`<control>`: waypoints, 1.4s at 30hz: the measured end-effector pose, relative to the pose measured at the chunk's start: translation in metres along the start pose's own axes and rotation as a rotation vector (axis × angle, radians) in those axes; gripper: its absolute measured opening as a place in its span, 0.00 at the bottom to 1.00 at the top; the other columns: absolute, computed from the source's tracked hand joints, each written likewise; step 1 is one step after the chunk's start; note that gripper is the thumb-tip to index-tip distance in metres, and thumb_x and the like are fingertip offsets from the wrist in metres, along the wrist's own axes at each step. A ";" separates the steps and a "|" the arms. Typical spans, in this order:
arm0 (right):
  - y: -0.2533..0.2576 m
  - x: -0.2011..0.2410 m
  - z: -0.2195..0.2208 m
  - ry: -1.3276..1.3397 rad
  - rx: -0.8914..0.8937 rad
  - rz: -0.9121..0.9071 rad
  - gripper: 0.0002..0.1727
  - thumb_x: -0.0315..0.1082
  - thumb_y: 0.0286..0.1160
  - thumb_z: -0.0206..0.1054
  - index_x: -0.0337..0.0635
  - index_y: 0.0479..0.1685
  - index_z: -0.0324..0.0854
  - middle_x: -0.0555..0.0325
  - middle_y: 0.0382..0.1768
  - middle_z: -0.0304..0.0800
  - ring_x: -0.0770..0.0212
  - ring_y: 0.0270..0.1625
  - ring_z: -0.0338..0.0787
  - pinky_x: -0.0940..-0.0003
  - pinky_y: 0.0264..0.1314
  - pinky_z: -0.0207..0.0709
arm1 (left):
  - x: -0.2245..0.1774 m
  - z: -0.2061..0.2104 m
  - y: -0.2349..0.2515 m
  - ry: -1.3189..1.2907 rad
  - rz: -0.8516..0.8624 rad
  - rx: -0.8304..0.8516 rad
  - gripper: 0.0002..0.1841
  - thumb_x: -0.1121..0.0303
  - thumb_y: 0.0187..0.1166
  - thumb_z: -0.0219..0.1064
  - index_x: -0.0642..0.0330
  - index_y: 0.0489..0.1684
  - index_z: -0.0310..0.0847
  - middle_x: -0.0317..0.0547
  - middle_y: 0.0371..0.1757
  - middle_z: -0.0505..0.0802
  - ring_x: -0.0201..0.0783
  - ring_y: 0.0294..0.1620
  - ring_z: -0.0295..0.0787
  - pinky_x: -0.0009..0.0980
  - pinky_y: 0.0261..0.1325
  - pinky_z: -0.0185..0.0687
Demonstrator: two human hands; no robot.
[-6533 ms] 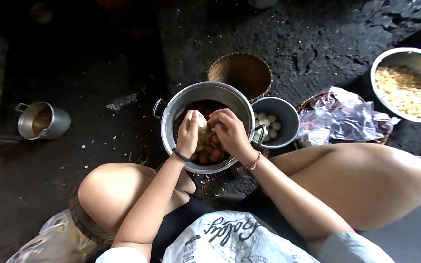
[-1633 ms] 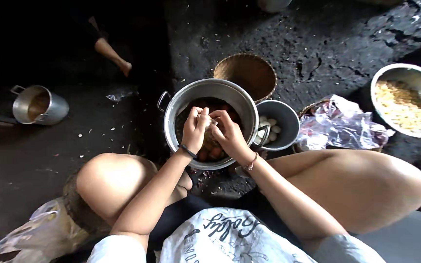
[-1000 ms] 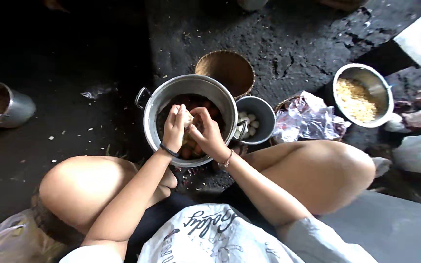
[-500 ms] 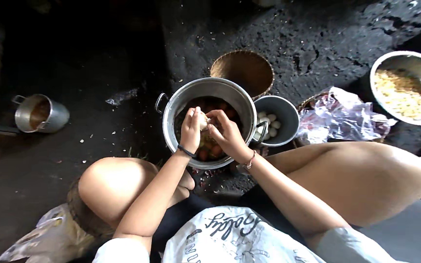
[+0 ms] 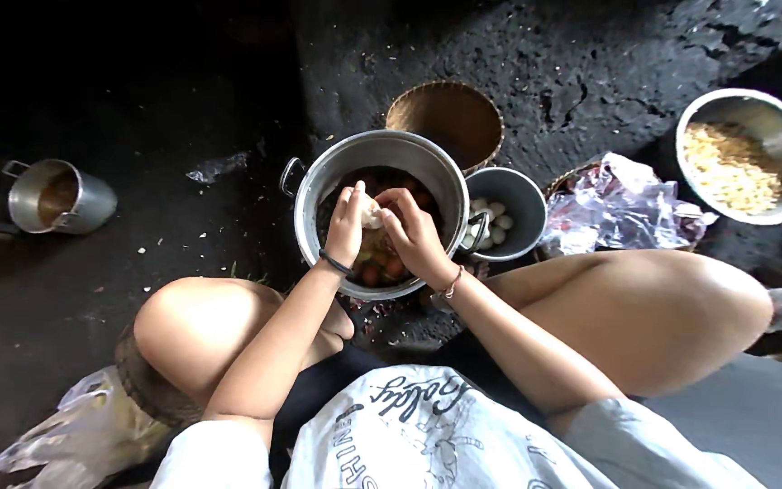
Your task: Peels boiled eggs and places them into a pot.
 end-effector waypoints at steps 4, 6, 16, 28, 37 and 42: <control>0.001 -0.001 0.002 -0.056 -0.023 -0.050 0.22 0.38 0.87 0.64 0.40 0.74 0.71 0.50 0.36 0.84 0.61 0.28 0.82 0.66 0.31 0.81 | -0.003 0.005 -0.001 0.020 0.060 0.002 0.19 0.57 0.96 0.40 0.57 0.47 0.74 0.34 0.35 0.80 0.23 0.37 0.78 0.22 0.44 0.77; 0.000 0.000 0.001 -0.080 -0.030 -0.058 0.17 0.36 0.90 0.59 0.39 0.71 0.73 0.49 0.38 0.86 0.60 0.28 0.84 0.65 0.31 0.82 | -0.004 0.005 -0.004 0.084 0.059 0.009 0.22 0.57 0.96 0.40 0.64 0.53 0.77 0.41 0.44 0.82 0.27 0.46 0.79 0.27 0.56 0.77; 0.006 -0.002 -0.002 -0.051 0.033 -0.019 0.14 0.37 0.90 0.58 0.39 0.64 0.74 0.51 0.36 0.87 0.61 0.26 0.85 0.64 0.28 0.82 | -0.004 0.002 -0.003 0.203 0.093 0.019 0.24 0.55 0.96 0.39 0.62 0.46 0.78 0.40 0.39 0.81 0.28 0.41 0.78 0.28 0.49 0.75; 0.009 -0.010 -0.002 -0.074 0.054 -0.031 0.12 0.34 0.90 0.55 0.36 0.60 0.74 0.51 0.34 0.88 0.61 0.28 0.89 0.63 0.32 0.86 | -0.006 -0.005 -0.013 0.409 0.119 0.072 0.27 0.45 0.94 0.41 0.58 0.46 0.79 0.46 0.33 0.82 0.39 0.29 0.78 0.38 0.31 0.76; 0.002 -0.003 -0.002 -0.119 0.054 -0.013 0.09 0.24 0.84 0.58 0.36 0.57 0.71 0.50 0.25 0.80 0.58 0.21 0.81 0.62 0.22 0.79 | 0.004 0.001 0.002 0.438 0.158 0.115 0.21 0.55 0.95 0.47 0.63 0.43 0.79 0.45 0.32 0.80 0.39 0.35 0.79 0.41 0.45 0.77; 0.004 -0.004 -0.004 -0.006 0.094 0.008 0.14 0.30 0.89 0.54 0.37 0.67 0.72 0.48 0.35 0.88 0.59 0.25 0.88 0.63 0.27 0.85 | -0.001 -0.003 -0.001 0.340 0.076 0.072 0.25 0.55 0.96 0.40 0.64 0.49 0.81 0.46 0.40 0.85 0.35 0.43 0.81 0.37 0.53 0.77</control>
Point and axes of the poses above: each hand's wrist, its own y-axis towards the middle knuckle, its own z-axis out of the palm, x = y × z, the point moved 3 cm from there along y, towards the middle knuckle
